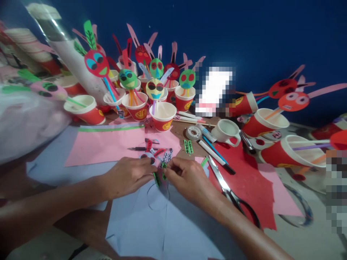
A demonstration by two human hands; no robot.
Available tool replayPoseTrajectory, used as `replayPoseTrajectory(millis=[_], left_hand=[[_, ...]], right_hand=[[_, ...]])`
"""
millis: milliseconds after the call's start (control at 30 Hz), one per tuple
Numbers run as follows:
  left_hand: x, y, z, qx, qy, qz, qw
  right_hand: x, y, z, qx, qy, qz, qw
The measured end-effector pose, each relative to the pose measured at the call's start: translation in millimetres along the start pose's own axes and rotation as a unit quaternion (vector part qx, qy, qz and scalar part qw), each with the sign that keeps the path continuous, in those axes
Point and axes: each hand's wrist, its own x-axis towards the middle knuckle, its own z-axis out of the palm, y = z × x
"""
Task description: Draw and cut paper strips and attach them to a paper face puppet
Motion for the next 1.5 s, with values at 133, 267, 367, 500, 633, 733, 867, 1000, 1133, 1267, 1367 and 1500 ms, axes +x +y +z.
replayPoseTrajectory(millis=[133, 267, 367, 500, 633, 733, 867, 1000, 1133, 1267, 1367, 1500], left_hand=[[0.8, 1.9, 1.8, 0.019, -0.007, -0.002, 1.0], [1.3, 1.9, 1.6, 0.003, -0.01, -0.009, 1.0], [1.7, 2.7, 1.6, -0.007, -0.014, -0.016, 1.0], [1.2, 1.6, 0.0, -0.016, -0.013, -0.006, 1.0], [-0.7, -4.4, -7.1, -0.063, 0.017, 0.013, 0.998], [-1.2, -8.2, -12.1, -0.078, 0.032, 0.013, 0.996], [0.1, -7.7, -12.8, -0.084, 0.019, 0.018, 0.996], [1.0, -5.9, -10.6, -0.104, 0.026, 0.009, 0.994], [2.0, -4.4, -12.7, -0.188, 0.035, -0.007, 0.982], [4.0, 0.0, -17.3, -0.326, 0.063, -0.053, 0.942], [4.0, 4.4, -17.5, -0.416, 0.069, -0.094, 0.902], [2.0, 6.5, -12.2, -0.465, 0.085, -0.139, 0.87]], right_hand=[[1.0, -0.5, -2.5, 0.027, 0.008, -0.009, 1.0], [1.3, -1.4, -3.3, 0.033, 0.009, -0.013, 0.999], [1.6, -0.7, -2.7, 0.048, 0.007, -0.013, 0.999], [1.0, 0.0, -0.4, 0.081, -0.005, -0.008, 0.997], [-3.5, -4.4, 3.3, 0.116, -0.027, -0.03, 0.992], [-8.2, -9.7, 6.7, 0.139, -0.033, -0.087, 0.986], [-12.3, -14.5, 10.0, 0.105, -0.038, -0.117, 0.987], [-13.8, -13.6, 11.0, 0.057, -0.022, -0.105, 0.993], [-14.4, -11.2, 11.2, 0.057, -0.006, -0.111, 0.992], [-14.5, -12.0, 11.8, 0.091, 0.01, -0.115, 0.989], [-14.6, -13.6, 12.4, 0.11, 0.016, -0.108, 0.988], [-15.2, -15.7, 12.1, 0.13, 0.01, -0.093, 0.987]])
